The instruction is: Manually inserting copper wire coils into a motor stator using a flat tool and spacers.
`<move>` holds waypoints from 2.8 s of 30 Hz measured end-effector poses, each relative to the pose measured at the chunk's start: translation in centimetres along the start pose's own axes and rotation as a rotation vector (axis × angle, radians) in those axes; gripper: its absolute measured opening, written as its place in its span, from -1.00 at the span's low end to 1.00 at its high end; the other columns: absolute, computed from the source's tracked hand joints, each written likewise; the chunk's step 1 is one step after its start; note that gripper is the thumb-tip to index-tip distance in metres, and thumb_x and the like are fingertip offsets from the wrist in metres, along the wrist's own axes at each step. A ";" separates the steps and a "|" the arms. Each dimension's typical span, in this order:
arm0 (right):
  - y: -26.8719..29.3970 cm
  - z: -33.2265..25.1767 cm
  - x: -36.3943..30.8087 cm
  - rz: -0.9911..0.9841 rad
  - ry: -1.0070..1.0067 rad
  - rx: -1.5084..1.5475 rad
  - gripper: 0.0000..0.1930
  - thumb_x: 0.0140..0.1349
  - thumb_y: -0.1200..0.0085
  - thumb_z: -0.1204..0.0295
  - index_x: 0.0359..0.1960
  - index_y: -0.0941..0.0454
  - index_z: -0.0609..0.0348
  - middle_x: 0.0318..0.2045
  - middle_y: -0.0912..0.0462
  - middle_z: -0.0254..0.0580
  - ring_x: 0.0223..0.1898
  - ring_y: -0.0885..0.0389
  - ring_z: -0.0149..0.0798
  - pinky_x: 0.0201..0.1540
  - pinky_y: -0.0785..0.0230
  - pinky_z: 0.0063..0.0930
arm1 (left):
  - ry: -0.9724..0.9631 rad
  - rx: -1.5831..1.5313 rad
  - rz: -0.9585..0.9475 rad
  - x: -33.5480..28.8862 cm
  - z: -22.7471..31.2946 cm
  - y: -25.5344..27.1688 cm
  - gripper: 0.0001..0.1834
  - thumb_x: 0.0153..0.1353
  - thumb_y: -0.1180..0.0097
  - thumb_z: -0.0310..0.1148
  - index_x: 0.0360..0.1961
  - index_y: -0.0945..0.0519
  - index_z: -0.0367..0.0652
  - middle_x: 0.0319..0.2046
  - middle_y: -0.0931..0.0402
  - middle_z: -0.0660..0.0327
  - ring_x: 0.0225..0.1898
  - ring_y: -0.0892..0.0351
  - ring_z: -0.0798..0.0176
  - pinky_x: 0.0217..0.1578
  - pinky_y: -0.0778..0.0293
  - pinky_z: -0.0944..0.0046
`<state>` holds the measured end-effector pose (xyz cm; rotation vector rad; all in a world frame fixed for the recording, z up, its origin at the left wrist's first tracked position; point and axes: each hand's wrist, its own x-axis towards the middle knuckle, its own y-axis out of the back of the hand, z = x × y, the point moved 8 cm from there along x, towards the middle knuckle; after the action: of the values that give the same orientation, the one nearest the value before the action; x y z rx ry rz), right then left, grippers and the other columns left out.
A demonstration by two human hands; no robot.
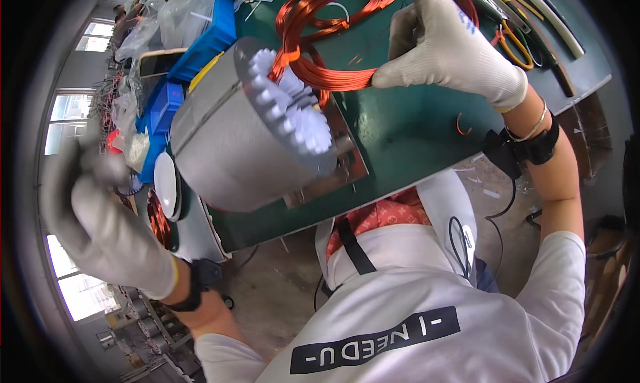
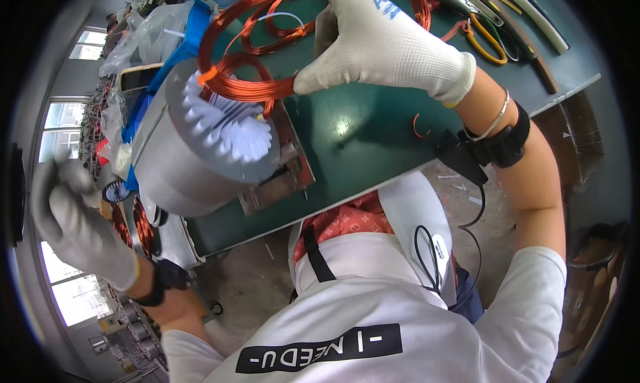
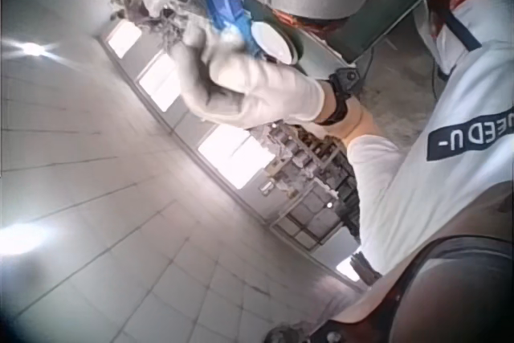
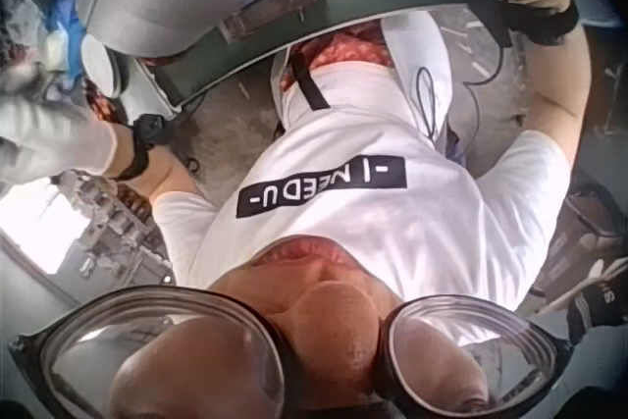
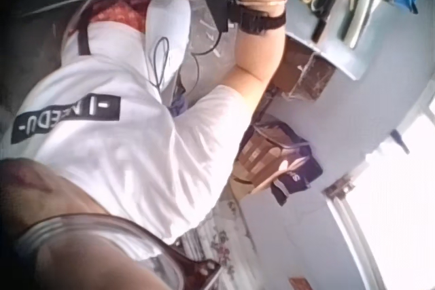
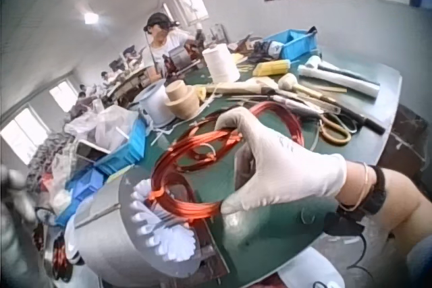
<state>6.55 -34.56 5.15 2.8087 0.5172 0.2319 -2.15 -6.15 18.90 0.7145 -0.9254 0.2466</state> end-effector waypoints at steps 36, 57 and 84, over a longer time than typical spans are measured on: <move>-3.4 3.5 2.2 -0.154 0.392 -0.112 -0.54 0.10 -0.24 0.53 0.06 -0.42 0.23 -0.23 -0.55 0.04 -0.38 -0.63 -0.22 -0.34 -0.49 -0.46 | 0.442 -0.541 -0.676 -8.8 -11.2 -16.0 -0.20 0.35 0.11 0.23 0.32 -0.27 -0.26 0.28 -0.31 0.01 0.29 -0.31 0.08 0.31 -0.21 -0.01; -4.9 3.6 0.9 0.077 0.406 -0.114 -0.23 -0.17 -0.30 0.77 0.19 -0.29 0.21 0.09 -0.45 -0.06 -0.47 -0.65 -0.27 -0.46 -0.52 -0.52 | 0.333 -0.446 -0.669 -8.0 -9.4 -16.4 -0.21 0.35 0.09 0.21 0.32 -0.27 -0.26 0.29 -0.31 0.00 0.30 -0.30 0.07 0.31 -0.21 -0.01; -6.7 -1.0 0.2 -0.031 0.455 -0.835 -0.28 -0.05 -0.19 0.51 0.27 -0.38 -0.20 -0.49 -0.63 -0.17 -0.52 -0.64 -0.10 -0.52 -0.45 -0.23 | 0.170 -0.340 -0.587 -7.5 -7.0 -15.3 -0.21 0.35 0.07 0.19 0.33 -0.27 -0.27 0.29 -0.30 0.00 0.30 -0.29 0.07 0.32 -0.20 -0.01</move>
<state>4.36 -28.24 4.14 1.9259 0.4192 0.8651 5.32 -12.22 3.15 0.6076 -0.5442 -0.3589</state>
